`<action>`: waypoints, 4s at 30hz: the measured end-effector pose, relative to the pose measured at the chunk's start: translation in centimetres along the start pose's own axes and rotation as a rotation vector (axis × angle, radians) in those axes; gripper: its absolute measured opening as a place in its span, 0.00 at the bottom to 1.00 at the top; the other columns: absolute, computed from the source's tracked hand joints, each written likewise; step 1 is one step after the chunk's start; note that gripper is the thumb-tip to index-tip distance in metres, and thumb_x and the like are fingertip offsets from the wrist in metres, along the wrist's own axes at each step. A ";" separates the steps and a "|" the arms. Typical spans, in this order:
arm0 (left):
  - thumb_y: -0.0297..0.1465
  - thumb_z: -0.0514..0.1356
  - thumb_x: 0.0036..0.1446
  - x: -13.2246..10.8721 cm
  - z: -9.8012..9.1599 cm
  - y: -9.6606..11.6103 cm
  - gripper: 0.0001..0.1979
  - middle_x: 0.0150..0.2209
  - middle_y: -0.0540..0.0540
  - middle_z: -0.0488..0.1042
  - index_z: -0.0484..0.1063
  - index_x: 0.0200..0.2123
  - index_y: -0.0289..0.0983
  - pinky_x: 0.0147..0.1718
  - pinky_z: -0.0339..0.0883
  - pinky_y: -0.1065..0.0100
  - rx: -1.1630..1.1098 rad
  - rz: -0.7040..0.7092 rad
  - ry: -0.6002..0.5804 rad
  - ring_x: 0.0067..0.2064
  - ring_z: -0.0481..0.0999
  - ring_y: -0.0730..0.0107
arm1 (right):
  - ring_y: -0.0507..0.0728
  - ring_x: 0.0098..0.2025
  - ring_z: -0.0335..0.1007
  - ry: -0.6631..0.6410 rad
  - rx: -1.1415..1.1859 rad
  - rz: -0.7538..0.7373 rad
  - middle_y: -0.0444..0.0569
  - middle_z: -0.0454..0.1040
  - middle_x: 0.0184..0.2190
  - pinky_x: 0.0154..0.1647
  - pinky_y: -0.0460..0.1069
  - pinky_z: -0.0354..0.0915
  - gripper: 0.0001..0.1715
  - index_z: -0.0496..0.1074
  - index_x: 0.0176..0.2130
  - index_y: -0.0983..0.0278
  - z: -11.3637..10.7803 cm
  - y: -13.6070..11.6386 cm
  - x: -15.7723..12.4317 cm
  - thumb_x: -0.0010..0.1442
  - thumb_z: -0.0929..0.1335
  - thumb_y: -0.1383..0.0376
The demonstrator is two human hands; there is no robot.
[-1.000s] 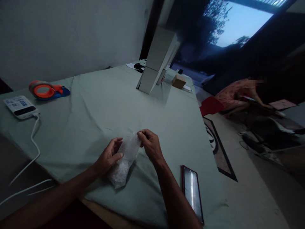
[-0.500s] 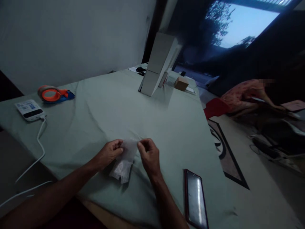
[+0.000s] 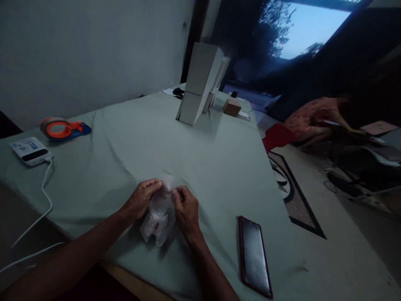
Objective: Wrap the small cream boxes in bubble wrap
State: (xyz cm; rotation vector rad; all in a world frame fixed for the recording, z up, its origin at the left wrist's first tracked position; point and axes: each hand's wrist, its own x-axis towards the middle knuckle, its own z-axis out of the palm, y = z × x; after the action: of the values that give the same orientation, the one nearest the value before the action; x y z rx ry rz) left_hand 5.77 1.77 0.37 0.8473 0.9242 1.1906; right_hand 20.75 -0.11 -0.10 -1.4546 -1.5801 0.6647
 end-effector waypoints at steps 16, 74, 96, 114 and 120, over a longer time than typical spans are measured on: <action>0.42 0.67 0.44 1.3 -1.0 -0.1 0.34 0.47 0.41 0.69 0.64 0.53 0.37 0.46 0.64 0.60 0.878 0.316 0.233 0.46 0.70 0.58 | 0.50 0.22 0.61 0.058 0.489 0.308 0.42 0.71 0.22 0.23 0.45 0.57 0.20 0.70 0.27 0.63 -1.1 3.1 1.0 0.54 0.69 0.49; 0.30 0.63 0.49 -5.6 -4.7 -1.1 0.48 0.64 0.37 0.58 0.37 0.67 0.40 0.61 0.57 0.52 1.386 0.531 -0.334 0.65 0.58 0.51 | 0.60 0.47 0.70 -0.350 -0.189 -0.175 0.55 0.71 0.49 0.42 0.53 0.69 0.26 0.66 0.53 0.61 -2.0 0.0 -3.4 0.54 0.70 0.63; 0.46 0.65 0.44 -3.7 -4.2 -2.1 0.49 0.65 0.30 0.56 0.49 0.64 0.32 0.62 0.47 0.51 1.558 0.367 -0.357 0.66 0.54 0.44 | 0.64 0.40 0.72 0.019 -0.592 0.060 0.58 0.75 0.44 0.39 0.57 0.66 0.26 0.68 0.51 0.65 -8.0 6.1 -2.3 0.54 0.67 0.57; 0.45 0.63 0.47 -3.7 -4.2 -1.5 0.45 0.66 0.31 0.55 0.53 0.64 0.32 0.63 0.48 0.50 1.615 0.356 -0.390 0.67 0.53 0.45 | 0.67 0.52 0.67 -0.397 -0.862 -0.307 0.61 0.70 0.54 0.51 0.60 0.66 0.26 0.68 0.53 0.69 -0.2 0.6 -2.9 0.56 0.70 0.64; 0.37 0.59 0.55 -2.3 -3.4 -1.0 0.35 0.67 0.35 0.54 0.53 0.64 0.35 0.63 0.47 0.50 1.609 0.436 -0.405 0.68 0.51 0.50 | 0.68 0.56 0.64 -0.229 -0.928 -0.290 0.63 0.68 0.56 0.52 0.61 0.63 0.26 0.66 0.56 0.69 0.5 2.2 -4.7 0.61 0.67 0.60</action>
State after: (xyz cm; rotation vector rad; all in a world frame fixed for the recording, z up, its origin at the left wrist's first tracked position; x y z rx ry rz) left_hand 2.76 -0.52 -1.54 2.5420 1.3068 0.3263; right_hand 21.23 -4.16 -3.32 -1.7480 -2.3942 -0.1312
